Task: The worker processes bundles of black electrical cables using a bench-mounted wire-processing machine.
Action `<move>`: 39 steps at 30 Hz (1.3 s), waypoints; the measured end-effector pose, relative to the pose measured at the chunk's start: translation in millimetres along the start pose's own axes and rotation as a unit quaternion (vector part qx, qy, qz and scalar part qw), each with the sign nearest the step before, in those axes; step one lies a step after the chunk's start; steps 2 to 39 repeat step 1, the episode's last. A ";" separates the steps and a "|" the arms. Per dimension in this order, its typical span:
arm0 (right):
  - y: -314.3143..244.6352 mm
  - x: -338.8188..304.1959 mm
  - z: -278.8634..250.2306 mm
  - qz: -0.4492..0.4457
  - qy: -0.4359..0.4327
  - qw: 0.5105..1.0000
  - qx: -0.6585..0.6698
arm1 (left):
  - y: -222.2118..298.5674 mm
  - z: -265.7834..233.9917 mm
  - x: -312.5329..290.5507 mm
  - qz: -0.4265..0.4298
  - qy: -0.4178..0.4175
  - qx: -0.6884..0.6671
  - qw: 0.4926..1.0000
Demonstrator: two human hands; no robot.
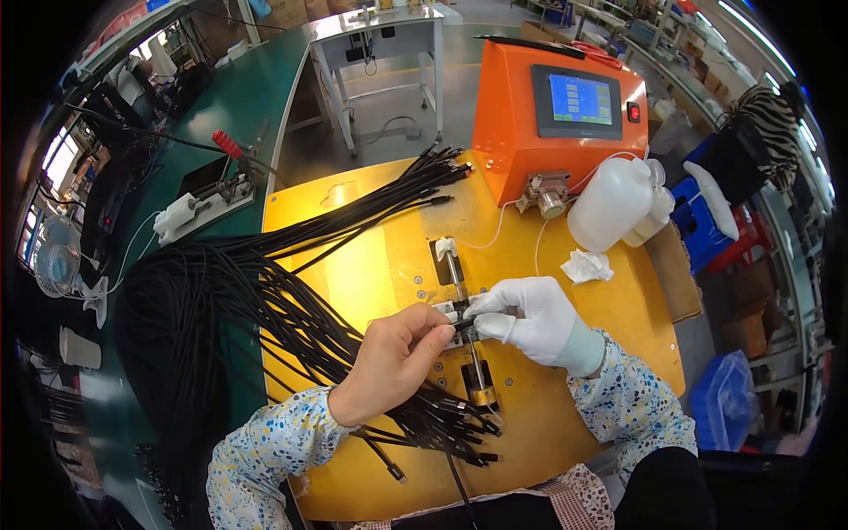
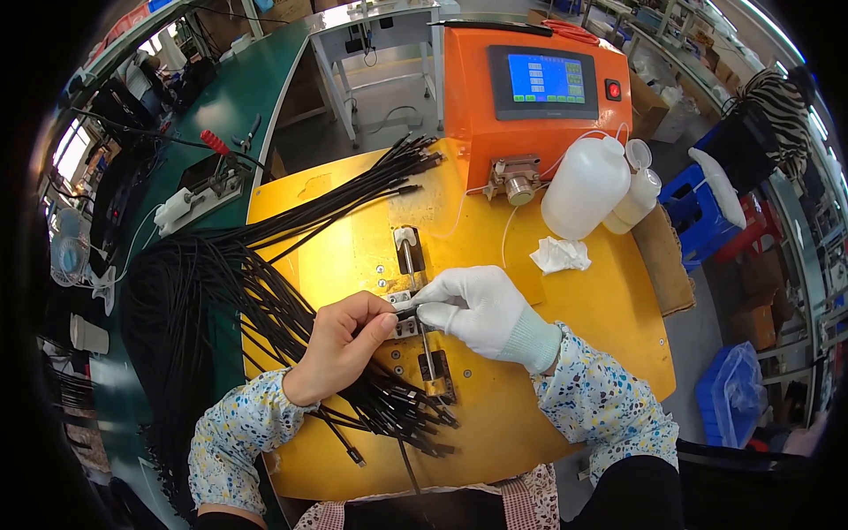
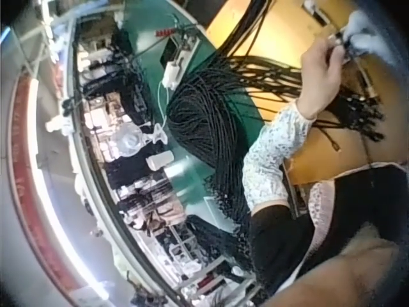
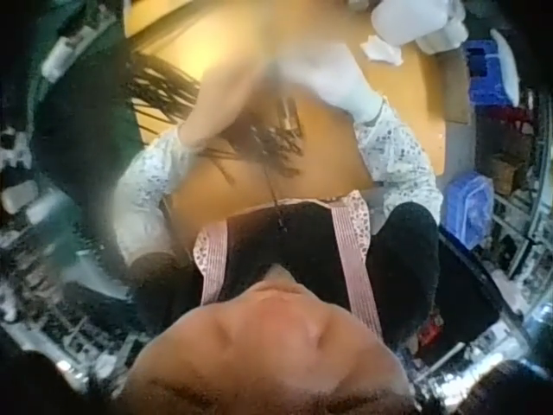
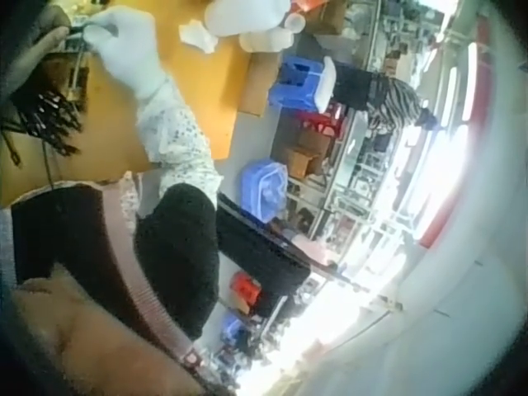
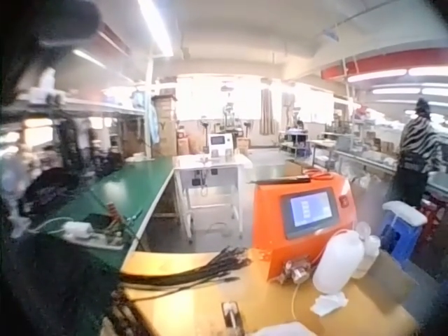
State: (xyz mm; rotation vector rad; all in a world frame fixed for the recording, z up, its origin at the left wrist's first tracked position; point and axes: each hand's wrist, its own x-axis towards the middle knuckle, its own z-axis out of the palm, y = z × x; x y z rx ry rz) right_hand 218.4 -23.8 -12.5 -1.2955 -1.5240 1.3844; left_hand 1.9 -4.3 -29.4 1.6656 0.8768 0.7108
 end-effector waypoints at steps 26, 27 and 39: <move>-1.5 -0.7 -0.3 0.013 -0.008 1.000 0.021 | -1.0 1.1 -1.3 0.013 0.007 0.017 1.000; -1.5 -0.7 -0.3 0.013 -0.008 1.000 0.021 | -1.0 1.1 -1.3 0.013 0.007 0.017 1.000; -1.5 -0.7 -0.3 0.013 -0.008 1.000 0.021 | -1.0 1.1 -1.3 0.013 0.007 0.017 1.000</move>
